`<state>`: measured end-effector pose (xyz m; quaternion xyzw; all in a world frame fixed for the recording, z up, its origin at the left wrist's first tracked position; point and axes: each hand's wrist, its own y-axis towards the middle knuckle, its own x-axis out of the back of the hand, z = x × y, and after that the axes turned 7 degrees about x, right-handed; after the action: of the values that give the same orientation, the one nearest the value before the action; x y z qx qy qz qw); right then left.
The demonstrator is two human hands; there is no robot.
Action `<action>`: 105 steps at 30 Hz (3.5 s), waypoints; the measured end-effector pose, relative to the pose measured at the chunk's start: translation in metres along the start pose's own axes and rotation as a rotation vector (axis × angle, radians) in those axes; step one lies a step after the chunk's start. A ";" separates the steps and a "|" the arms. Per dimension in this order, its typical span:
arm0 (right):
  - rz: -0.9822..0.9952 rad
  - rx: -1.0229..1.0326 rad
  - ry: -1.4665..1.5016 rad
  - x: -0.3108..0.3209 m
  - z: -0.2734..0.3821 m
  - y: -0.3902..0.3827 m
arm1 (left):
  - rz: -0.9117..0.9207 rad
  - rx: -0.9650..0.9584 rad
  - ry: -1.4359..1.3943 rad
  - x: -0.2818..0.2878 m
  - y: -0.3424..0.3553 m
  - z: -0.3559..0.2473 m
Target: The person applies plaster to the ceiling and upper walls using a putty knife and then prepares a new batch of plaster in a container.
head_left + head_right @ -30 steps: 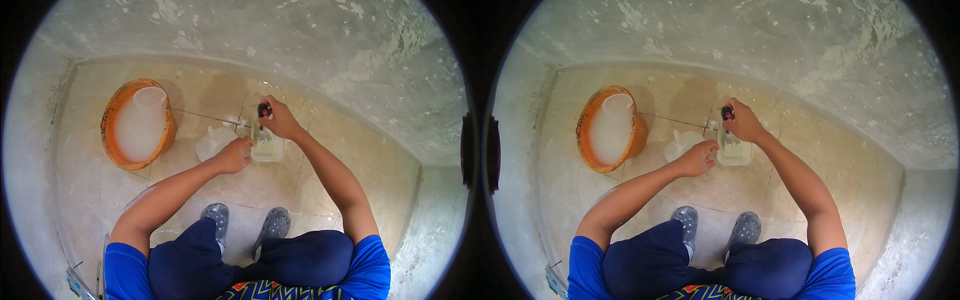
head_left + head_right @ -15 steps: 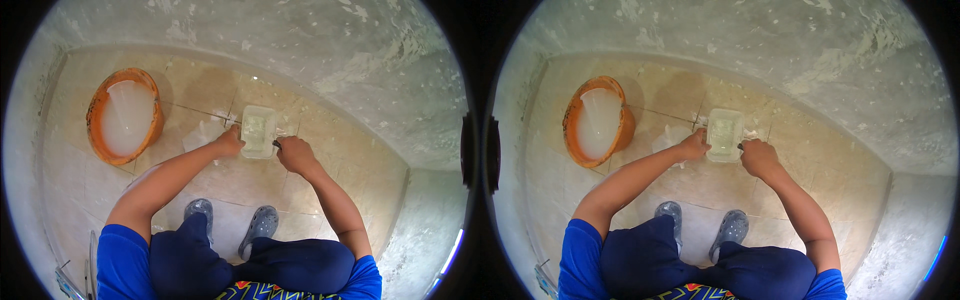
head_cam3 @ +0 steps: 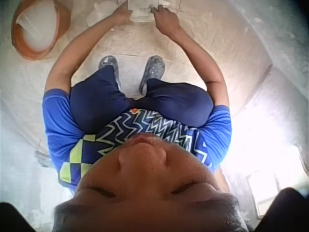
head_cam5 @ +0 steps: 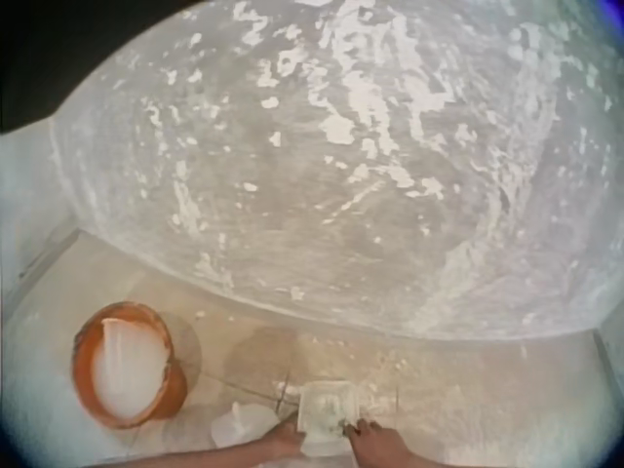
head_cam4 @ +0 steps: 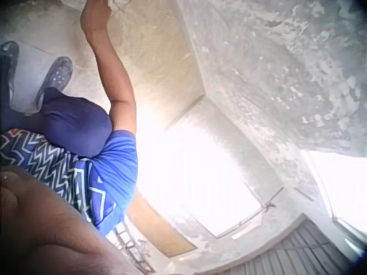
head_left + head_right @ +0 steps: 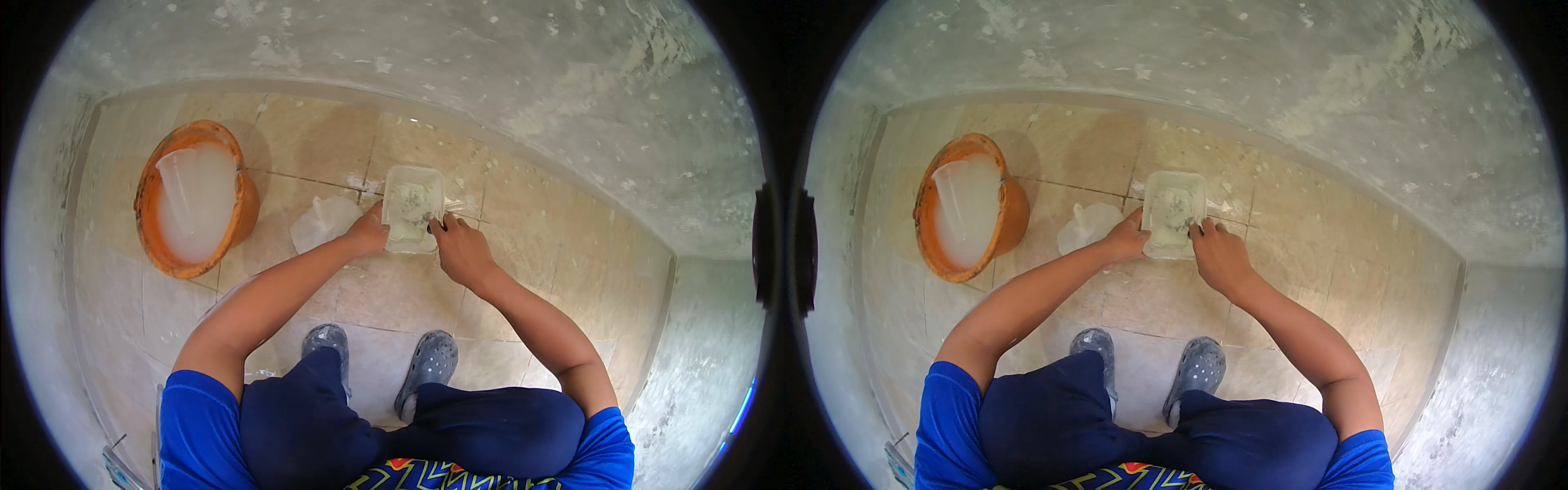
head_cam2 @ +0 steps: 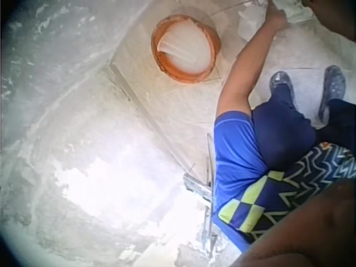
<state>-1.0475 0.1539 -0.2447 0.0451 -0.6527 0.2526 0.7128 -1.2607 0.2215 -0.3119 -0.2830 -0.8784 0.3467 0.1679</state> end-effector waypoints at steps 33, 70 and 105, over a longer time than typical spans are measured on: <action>-0.203 0.072 -0.134 0.006 -0.004 0.007 | -0.226 -0.394 0.107 -0.004 -0.011 0.008; -0.210 -0.002 0.010 -0.004 0.008 0.008 | -0.356 -0.375 0.094 -0.005 -0.011 0.018; -0.176 -0.177 0.309 0.010 -0.016 -0.001 | -0.342 -0.347 0.214 0.025 -0.012 -0.012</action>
<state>-1.0328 0.1623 -0.2378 -0.0003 -0.5486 0.1347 0.8251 -1.2794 0.2355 -0.2925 -0.1900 -0.9370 0.1253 0.2649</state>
